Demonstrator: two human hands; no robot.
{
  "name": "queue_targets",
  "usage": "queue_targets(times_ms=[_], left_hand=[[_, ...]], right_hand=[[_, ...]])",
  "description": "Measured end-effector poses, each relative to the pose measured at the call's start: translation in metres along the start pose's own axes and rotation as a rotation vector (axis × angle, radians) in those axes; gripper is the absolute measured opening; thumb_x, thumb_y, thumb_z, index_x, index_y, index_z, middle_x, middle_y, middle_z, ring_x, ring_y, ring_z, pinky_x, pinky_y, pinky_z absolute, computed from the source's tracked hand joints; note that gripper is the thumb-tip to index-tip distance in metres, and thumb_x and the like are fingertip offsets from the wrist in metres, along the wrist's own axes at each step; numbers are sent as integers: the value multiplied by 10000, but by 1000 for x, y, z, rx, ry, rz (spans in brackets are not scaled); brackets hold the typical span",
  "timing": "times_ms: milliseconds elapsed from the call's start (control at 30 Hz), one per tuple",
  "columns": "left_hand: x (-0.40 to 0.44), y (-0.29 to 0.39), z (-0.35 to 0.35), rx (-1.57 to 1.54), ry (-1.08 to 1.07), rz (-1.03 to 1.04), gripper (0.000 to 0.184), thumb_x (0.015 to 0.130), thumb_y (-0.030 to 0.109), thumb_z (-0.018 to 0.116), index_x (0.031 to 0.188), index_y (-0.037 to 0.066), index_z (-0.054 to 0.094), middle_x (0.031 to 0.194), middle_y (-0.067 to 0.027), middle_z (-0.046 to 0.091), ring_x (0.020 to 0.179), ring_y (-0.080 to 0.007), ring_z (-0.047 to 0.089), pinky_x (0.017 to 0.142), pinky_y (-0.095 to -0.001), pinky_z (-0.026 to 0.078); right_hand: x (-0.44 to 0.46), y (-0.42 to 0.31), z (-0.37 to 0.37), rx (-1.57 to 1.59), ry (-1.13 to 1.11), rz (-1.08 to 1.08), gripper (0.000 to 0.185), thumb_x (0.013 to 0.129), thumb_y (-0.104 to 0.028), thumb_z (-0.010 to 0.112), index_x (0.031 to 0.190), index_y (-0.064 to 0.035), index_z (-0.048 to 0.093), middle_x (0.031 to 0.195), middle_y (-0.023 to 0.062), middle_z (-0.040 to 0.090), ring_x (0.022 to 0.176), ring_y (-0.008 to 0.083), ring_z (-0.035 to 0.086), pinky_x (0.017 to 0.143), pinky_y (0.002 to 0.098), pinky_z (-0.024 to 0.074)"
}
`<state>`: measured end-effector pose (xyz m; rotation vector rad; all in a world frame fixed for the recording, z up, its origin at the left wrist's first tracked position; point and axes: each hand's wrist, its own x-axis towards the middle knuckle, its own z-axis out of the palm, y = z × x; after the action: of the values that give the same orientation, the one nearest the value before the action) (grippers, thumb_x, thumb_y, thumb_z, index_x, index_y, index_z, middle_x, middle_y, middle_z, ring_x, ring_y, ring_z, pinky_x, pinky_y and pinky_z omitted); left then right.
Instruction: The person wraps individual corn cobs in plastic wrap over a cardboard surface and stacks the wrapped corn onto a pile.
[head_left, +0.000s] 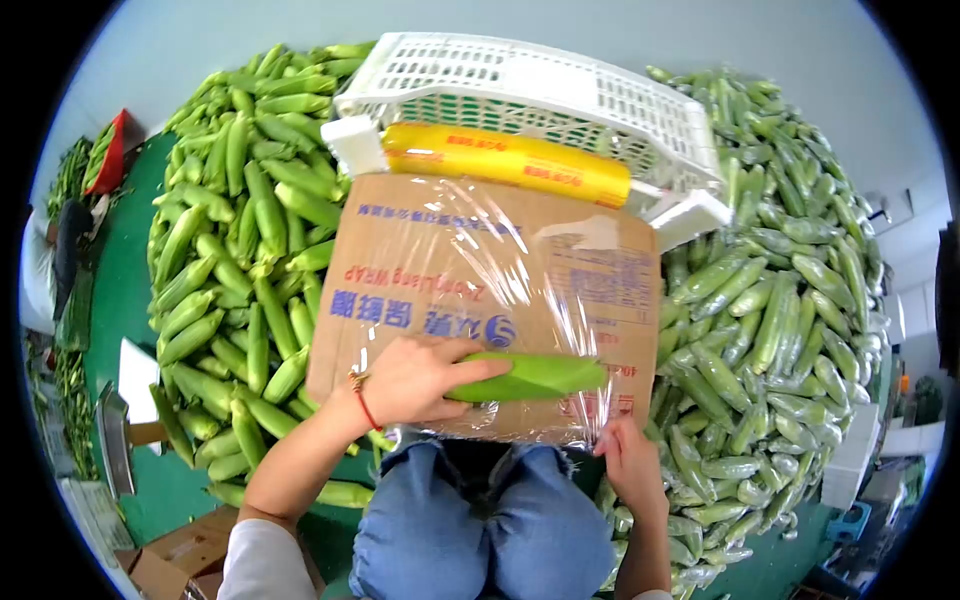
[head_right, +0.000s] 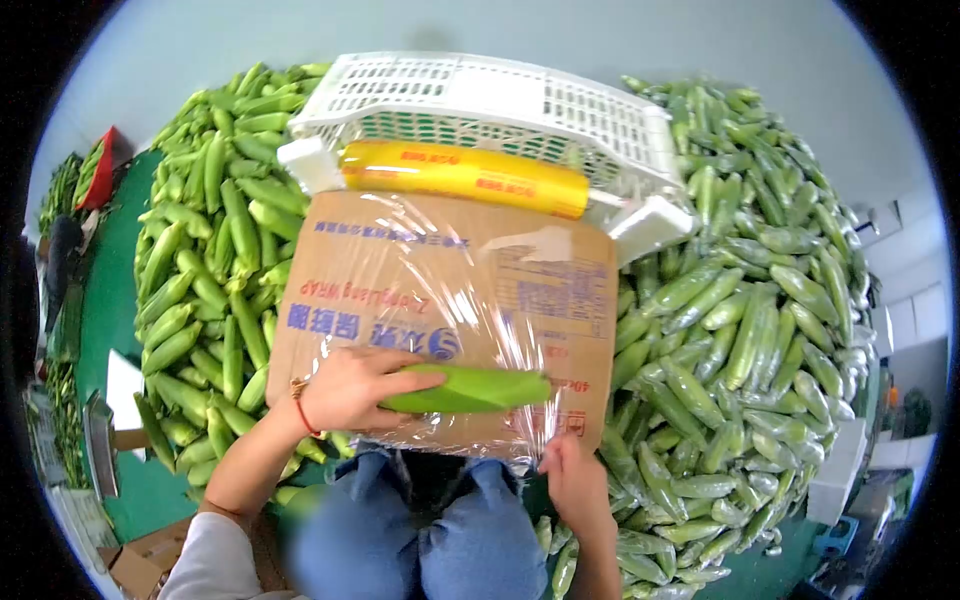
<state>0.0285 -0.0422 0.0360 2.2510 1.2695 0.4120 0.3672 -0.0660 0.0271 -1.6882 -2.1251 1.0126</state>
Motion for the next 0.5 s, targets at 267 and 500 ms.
queue_targets(times_ms=[267,500], left_hand=[[-4,-6,37,19,344,-87,766,682,370,787,1348,120,503,1344,-216,461,1148,-354,548,897,-421,503],[-81,-38,55,14,687,-494,142,800,60,651,937,36,683,941,-128,667,890,-301,666,720,-395,540]], right_hand=[[104,-31,50,-320,261,-586,373,824,-263,672,1118,-58,571,1057,122,594,1021,297,560,942,420,404],[135,-38,61,-319,394,-573,243,809,-302,629,865,-67,659,936,83,574,860,271,542,737,413,436]])
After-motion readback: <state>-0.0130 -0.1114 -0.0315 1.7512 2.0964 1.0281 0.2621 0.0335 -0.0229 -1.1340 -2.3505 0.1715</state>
